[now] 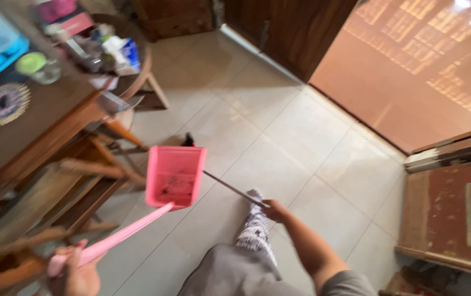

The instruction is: The person sweeps the tiled floor using a broom and a pink dustpan, moving across the room and gathering debris into the dustpan.

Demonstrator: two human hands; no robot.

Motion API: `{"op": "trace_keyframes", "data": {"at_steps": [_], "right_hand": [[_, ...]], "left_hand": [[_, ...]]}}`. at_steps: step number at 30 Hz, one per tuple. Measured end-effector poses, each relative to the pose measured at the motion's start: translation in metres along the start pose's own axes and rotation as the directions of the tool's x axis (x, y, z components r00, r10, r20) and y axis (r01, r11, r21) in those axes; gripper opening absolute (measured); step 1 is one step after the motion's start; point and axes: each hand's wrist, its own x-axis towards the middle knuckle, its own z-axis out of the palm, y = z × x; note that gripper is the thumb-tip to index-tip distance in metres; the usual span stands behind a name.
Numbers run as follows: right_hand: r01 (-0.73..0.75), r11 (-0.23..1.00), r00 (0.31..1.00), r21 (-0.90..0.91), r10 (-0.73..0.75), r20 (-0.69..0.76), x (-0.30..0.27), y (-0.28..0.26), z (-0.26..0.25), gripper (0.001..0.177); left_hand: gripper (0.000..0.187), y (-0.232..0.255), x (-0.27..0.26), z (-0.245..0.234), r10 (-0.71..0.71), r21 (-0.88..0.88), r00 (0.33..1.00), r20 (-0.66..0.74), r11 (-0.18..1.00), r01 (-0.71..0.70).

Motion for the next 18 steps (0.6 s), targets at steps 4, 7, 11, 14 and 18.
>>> {"op": "trace_keyframes", "data": {"at_steps": [4,7,11,14,18], "right_hand": [[-0.093,0.974,0.995,-0.208,0.082,-0.058,0.078,-0.01,-0.062,0.03],[-0.198,0.974,0.966,-0.112,0.175,-0.192,0.122,0.012,-0.135,0.037],[-0.384,0.895,0.887,0.227,0.426,-0.177,0.129,0.078,-0.233,0.042],[-0.513,0.656,0.749,0.555,0.658,-0.086,0.098,0.13,-0.282,0.049],[-0.346,0.637,0.733,0.688,0.642,-0.225,0.031,0.18,-0.283,0.048]], "left_hand": [[0.022,-0.038,0.044,0.067,-0.034,0.053,0.996,-0.088,0.998,0.038],[0.022,-0.061,0.083,0.134,0.056,0.063,0.995,0.083,0.996,-0.062],[0.023,-0.08,0.119,0.229,-0.01,0.059,0.983,0.181,0.998,0.0],[0.02,-0.089,0.138,0.312,-0.114,0.051,0.961,0.253,0.993,0.104],[0.022,-0.103,0.147,0.386,-0.23,0.165,0.937,0.264,0.968,0.191]]}}
